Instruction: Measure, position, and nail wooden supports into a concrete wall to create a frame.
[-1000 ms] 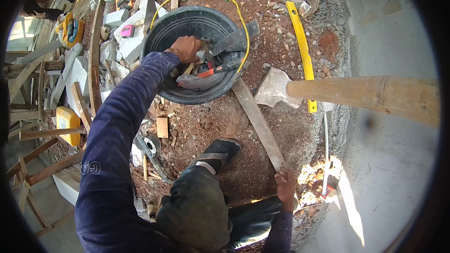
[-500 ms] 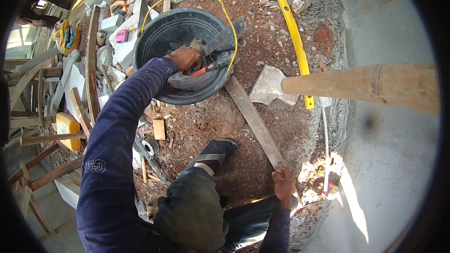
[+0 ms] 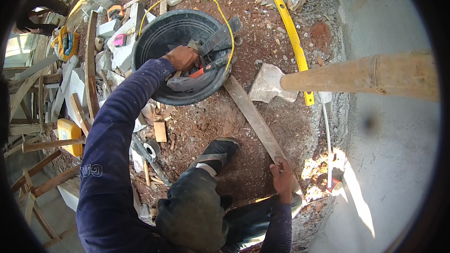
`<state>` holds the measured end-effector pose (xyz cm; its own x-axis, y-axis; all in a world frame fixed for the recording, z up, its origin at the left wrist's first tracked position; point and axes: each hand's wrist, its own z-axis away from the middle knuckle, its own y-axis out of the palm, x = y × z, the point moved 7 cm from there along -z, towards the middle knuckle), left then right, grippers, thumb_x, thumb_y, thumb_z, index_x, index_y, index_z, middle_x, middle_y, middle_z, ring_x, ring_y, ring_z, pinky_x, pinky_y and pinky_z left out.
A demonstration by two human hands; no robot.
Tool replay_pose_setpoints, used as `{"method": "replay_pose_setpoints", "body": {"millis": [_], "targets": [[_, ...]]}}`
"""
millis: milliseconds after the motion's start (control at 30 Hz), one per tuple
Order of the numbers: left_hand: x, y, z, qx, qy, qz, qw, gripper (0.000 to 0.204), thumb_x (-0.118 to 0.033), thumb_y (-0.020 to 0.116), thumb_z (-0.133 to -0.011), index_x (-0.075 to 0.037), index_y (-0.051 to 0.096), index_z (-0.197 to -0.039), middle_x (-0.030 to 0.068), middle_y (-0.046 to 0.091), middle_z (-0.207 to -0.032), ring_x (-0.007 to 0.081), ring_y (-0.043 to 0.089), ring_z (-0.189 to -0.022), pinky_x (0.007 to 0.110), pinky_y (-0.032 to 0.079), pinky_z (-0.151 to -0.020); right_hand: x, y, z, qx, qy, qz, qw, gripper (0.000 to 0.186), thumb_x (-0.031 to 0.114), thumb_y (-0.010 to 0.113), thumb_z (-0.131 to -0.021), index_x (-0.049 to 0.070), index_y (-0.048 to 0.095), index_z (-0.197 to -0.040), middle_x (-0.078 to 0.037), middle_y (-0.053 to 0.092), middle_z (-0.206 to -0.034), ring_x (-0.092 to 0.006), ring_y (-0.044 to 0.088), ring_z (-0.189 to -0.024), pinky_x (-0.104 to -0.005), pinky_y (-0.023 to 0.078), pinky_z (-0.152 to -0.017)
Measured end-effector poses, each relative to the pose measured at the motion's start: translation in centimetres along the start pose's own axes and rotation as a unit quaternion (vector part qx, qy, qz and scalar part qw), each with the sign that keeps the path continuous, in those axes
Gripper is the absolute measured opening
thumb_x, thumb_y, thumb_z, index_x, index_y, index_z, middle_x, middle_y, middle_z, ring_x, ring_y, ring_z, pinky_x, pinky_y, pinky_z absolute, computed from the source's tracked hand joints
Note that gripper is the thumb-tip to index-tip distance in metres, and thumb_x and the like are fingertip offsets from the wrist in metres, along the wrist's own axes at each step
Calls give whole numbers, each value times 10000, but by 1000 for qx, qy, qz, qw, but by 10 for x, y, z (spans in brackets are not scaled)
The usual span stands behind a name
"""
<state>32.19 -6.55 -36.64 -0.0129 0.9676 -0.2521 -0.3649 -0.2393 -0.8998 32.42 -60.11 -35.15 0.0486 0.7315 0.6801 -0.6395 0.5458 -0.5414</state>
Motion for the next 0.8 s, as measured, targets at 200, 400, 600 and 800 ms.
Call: {"method": "replay_pose_setpoints", "body": {"millis": [200,400,600,800], "targets": [[-3,19,-9,16,54,-101,993,208,-172,558,-854,-42,717,-890,148,676,-819,355,698,-787,467,564,-714,0,0,0,1,3,11,1000,295,100,703,-879,1,627,-1146,-130,694,-1064,-223,674,-893,-358,539,-783],[13,26,-6,-57,66,5,996,133,-141,581,-828,-63,685,-856,124,671,-848,335,688,-808,433,552,-728,13,-8,1,-13,4,4,1000,293,100,695,-888,10,617,-1156,-131,689,-1054,-226,677,-920,-365,550,-784],[9,-30,-1,-137,21,81,987,113,-6,598,-789,-61,678,-849,98,682,-850,267,692,-805,370,543,-729,21,-21,8,-27,-6,16,999,273,94,689,-892,11,617,-1143,-129,678,-1072,-225,681,-935,-367,559,-763],[41,-94,39,-249,-172,563,769,172,-137,566,-1001,11,606,-1080,86,694,-992,212,706,-932,327,567,-833,31,-13,6,-34,-2,-17,999,281,125,678,-887,13,624,-1139,-112,686,-1019,-218,664,-916,-353,515,-806]]}}
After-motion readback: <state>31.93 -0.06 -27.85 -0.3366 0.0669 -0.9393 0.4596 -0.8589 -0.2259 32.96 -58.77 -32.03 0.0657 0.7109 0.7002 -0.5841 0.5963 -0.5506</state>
